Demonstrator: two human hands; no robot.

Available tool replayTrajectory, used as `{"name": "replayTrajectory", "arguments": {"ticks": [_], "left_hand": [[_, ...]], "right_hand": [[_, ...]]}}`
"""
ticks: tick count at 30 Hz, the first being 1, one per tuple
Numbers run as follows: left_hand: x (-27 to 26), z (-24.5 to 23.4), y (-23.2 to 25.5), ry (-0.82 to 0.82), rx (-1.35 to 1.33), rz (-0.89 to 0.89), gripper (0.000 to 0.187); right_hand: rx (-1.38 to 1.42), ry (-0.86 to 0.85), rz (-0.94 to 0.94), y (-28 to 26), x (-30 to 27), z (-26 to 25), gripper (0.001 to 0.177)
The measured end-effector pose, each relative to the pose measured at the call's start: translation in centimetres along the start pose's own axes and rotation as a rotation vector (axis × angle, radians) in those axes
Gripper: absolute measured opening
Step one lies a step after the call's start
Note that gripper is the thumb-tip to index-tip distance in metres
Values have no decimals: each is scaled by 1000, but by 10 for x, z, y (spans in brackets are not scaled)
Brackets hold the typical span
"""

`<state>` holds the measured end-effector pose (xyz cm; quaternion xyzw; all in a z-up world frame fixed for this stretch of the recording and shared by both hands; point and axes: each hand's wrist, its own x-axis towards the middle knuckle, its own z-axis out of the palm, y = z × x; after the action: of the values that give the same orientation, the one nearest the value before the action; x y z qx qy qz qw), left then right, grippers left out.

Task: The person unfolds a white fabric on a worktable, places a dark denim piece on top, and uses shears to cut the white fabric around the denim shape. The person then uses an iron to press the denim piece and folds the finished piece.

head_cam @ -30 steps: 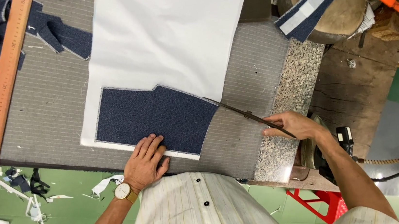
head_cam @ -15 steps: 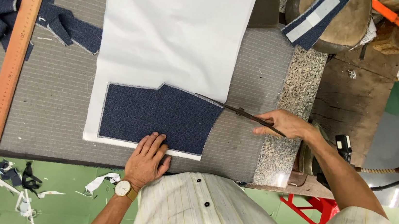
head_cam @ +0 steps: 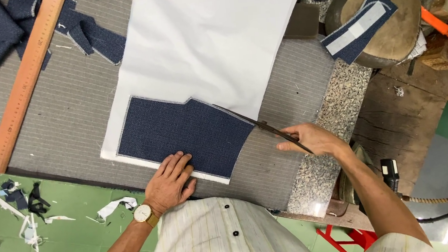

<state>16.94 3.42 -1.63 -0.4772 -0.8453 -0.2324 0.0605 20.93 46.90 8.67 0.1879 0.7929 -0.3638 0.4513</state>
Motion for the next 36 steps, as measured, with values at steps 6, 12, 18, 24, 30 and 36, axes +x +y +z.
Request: {"name": "replayTrajectory", "arguments": {"ticks": [6,12,18,24,30,36], "left_hand": [[0,0,0,4,-6,6,35],[0,-2,-1,8,-1,11,35],[-1,-1,-3,-3,-7,25,35],[0,-3,-2,-10,-5,18,36],[2,-6,-2,9,-12,17,35],[1,-4,-2,16,-9,24,36]], "right_hand": [[51,10,-24,-7,4,1,64],[68,16,-21,-35,-10,-10,60],[14,6,-29,-39,9,-7,68],[12,9,-60,-41,22,-5,62],[45,21,-87,-38,26,-4,53],[-8,30,-75,-47,33,-3,59]]}}
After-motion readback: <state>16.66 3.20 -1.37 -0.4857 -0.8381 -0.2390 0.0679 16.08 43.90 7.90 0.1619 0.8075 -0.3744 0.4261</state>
